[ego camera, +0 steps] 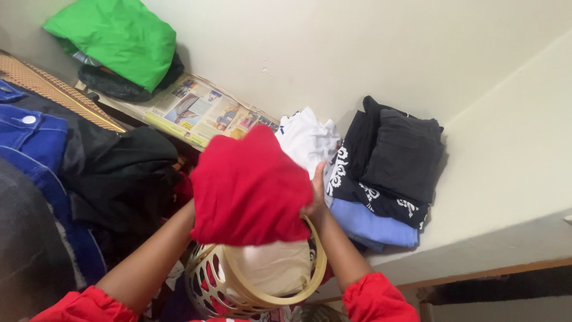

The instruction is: The person folds various garments from a laundry basket and places them on a nearby surface. Items include striped shirts, a white shirt with blue stripes, a patterned shirt, a white shirt with orange trim, a red shirt, a blue shirt, and a plaid shirt. The person handles each item by hand, folding it and stacking it on the surface.

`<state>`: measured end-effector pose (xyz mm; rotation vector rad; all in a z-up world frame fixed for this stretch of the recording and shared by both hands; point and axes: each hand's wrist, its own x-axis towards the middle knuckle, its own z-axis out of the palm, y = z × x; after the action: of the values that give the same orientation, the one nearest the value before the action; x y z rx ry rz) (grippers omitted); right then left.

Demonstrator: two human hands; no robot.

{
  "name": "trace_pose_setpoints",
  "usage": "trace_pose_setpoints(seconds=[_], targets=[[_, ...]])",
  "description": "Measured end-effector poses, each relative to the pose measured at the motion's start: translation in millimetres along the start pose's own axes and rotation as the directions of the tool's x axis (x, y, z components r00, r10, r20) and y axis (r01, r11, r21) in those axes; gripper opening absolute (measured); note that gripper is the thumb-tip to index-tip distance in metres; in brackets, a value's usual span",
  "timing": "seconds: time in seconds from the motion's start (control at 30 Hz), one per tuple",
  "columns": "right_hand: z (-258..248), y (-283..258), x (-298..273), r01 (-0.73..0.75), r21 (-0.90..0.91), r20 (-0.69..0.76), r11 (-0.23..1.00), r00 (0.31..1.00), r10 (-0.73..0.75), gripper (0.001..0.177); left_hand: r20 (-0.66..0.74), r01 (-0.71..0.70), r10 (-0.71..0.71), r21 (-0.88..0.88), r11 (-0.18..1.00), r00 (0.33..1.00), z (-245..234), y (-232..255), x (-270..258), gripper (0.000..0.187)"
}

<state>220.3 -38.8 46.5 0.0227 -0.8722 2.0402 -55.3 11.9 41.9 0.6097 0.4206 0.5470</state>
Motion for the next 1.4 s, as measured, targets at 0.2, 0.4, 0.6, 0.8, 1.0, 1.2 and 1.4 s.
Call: trace_pose_setpoints(seconds=[0.2, 0.4, 0.6, 0.8, 1.0, 1.2, 1.4], targets=[[-69.4, 9.1, 10.1, -0.169, -0.259, -0.511, 0.951, 0.86, 0.014, 0.06, -0.029, 0.096, -0.097, -0.014, 0.995, 0.995, -9.2, -25.7, -0.2, 0.065], [-93.8, 3.5, 21.6, -0.084, -0.071, -0.7, 0.994, 0.714, 0.01, 0.035, -0.221, -0.193, 0.138, -0.25, 0.949, 0.966, -49.6, -24.6, -13.7, 0.066], [-110.9, -58.7, 42.0, -0.064, -0.163, -0.781, 0.985, 0.618, -0.089, 0.036, -0.289, -0.424, 0.399, -0.028, 0.905, 0.87, -32.0, 11.3, 38.9, 0.077], [-171.7, -205.4, 19.4, 0.123, -0.476, -0.756, 0.871, 0.449, -0.476, 0.036, 0.036, -0.181, 0.178, 0.205, 0.962, 0.983, -19.8, 71.4, 206.5, 0.112], [-280.2, -206.9, -24.7, -0.206, -0.252, -0.967, 0.946, 0.091, -0.238, 0.082, -0.321, 0.117, 0.131, 0.648, 0.753, 0.938, -80.2, 2.2, 335.4, 0.107], [-363.2, -142.5, -54.2, -0.769, -0.497, -0.633, 0.401, 0.006, -0.774, 0.09, -0.332, 0.084, 0.525, 0.894, 0.439, 0.784, -106.1, -62.9, 345.7, 0.081], [-267.4, -113.7, -27.8, -0.855, -0.517, -0.39, -0.029, 0.266, -0.882, 0.102, 0.343, -0.207, 0.448, 0.923, -0.324, 0.826, -19.4, -66.6, 287.6, 0.057]])
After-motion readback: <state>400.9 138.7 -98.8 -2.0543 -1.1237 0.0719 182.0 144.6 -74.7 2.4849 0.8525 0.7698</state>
